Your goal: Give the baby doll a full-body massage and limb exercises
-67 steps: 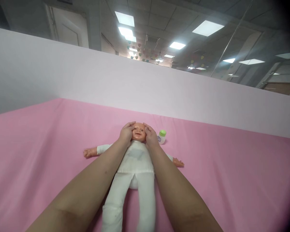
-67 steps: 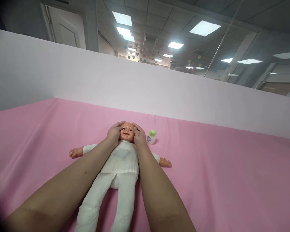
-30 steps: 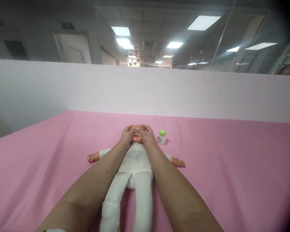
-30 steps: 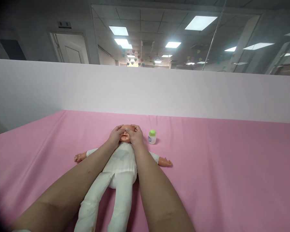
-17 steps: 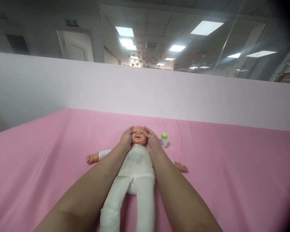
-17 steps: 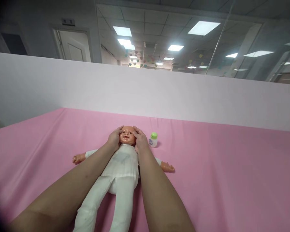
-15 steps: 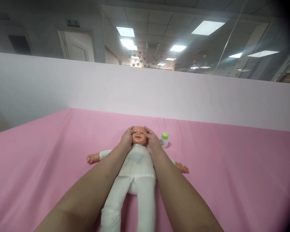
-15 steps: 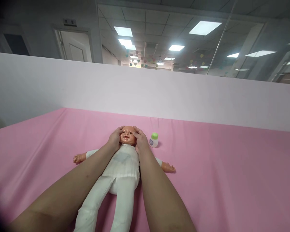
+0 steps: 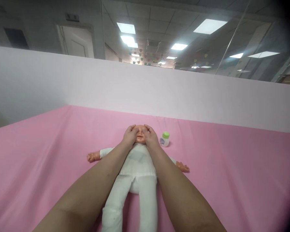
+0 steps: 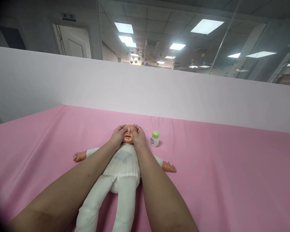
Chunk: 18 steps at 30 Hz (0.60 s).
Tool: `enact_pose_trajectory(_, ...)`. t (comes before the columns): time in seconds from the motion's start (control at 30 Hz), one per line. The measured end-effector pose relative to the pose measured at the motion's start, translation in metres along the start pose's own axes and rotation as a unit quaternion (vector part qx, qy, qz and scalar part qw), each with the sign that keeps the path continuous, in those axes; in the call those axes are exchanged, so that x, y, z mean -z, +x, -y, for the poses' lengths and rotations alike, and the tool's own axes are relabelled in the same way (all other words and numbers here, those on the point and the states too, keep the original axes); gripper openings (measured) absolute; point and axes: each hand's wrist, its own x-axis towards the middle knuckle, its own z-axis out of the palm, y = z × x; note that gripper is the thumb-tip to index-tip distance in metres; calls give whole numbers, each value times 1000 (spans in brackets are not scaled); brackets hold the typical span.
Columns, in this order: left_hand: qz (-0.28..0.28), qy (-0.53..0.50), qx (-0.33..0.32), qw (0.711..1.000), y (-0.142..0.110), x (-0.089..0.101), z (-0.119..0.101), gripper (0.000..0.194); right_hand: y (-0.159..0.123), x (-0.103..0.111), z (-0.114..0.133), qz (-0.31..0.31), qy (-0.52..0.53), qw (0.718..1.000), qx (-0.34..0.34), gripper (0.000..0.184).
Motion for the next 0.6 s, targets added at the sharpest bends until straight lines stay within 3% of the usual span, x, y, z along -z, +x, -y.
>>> enact_pose_trajectory(0.3, -23, -15, 12, 1000, 1, 4, 0, 40, 4, 13, -8, 31, 66, 997, -34, 47)
enact_pose_trajectory(0.6, 12, -21, -13, 1000, -8, 3, -2, 56, -8, 1, 11, 37, 23, 998, -37, 70)
